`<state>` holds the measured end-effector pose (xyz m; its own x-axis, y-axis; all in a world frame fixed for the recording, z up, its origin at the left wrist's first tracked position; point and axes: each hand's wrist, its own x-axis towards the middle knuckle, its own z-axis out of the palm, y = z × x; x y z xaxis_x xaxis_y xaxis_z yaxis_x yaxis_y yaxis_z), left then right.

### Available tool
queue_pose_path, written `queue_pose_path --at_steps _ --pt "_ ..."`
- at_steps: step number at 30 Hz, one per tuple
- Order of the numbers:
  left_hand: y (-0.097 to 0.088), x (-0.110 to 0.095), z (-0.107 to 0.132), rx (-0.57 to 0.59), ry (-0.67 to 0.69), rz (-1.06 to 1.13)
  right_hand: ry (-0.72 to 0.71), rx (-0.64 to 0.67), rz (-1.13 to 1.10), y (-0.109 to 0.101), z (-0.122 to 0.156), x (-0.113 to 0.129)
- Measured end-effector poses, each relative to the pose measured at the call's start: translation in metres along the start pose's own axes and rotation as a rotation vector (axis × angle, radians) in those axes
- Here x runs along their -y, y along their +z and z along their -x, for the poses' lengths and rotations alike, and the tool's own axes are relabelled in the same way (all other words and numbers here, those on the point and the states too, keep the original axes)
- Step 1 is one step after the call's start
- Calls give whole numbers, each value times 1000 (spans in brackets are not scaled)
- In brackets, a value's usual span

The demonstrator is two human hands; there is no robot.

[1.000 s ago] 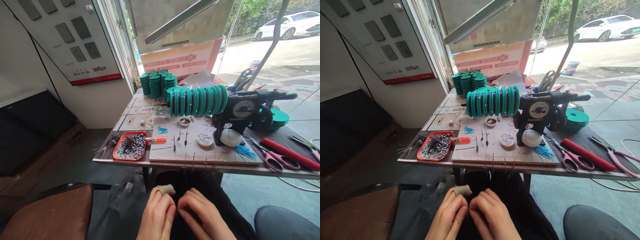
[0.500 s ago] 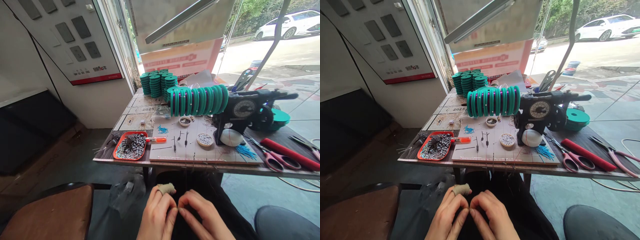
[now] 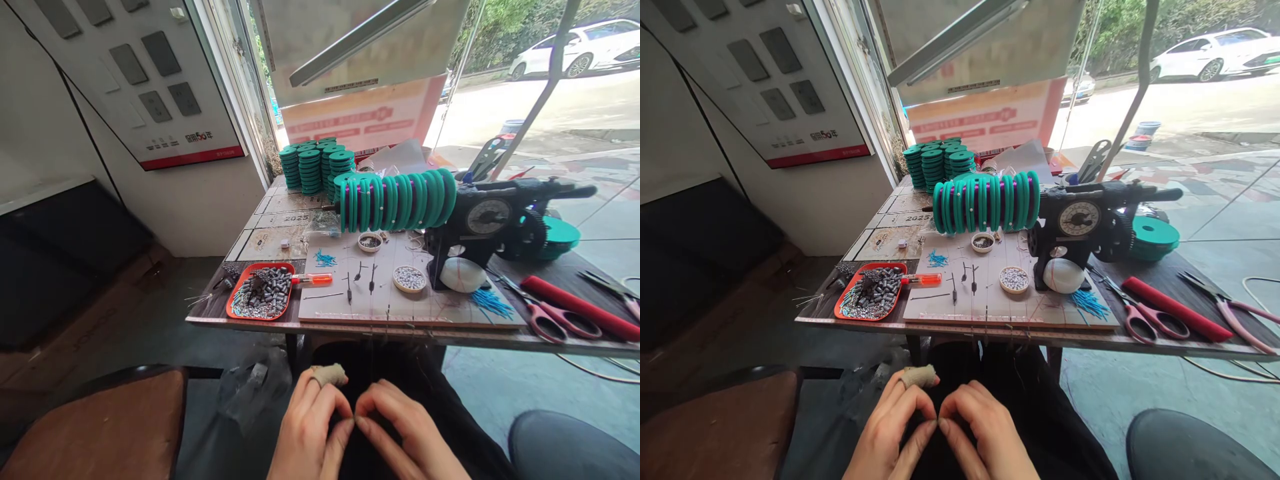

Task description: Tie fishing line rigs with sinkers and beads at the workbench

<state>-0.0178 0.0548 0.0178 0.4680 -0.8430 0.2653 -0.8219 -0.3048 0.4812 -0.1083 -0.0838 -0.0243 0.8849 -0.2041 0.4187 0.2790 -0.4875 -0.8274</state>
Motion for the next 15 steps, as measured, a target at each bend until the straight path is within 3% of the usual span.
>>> queue_pose_path --at_steps 7,15 --pt "0 -1 0 -19 -30 68 63 19 -27 2 3 -3" --pt "3 1 2 -39 -253 263 202 -11 -145 2 5 -3"
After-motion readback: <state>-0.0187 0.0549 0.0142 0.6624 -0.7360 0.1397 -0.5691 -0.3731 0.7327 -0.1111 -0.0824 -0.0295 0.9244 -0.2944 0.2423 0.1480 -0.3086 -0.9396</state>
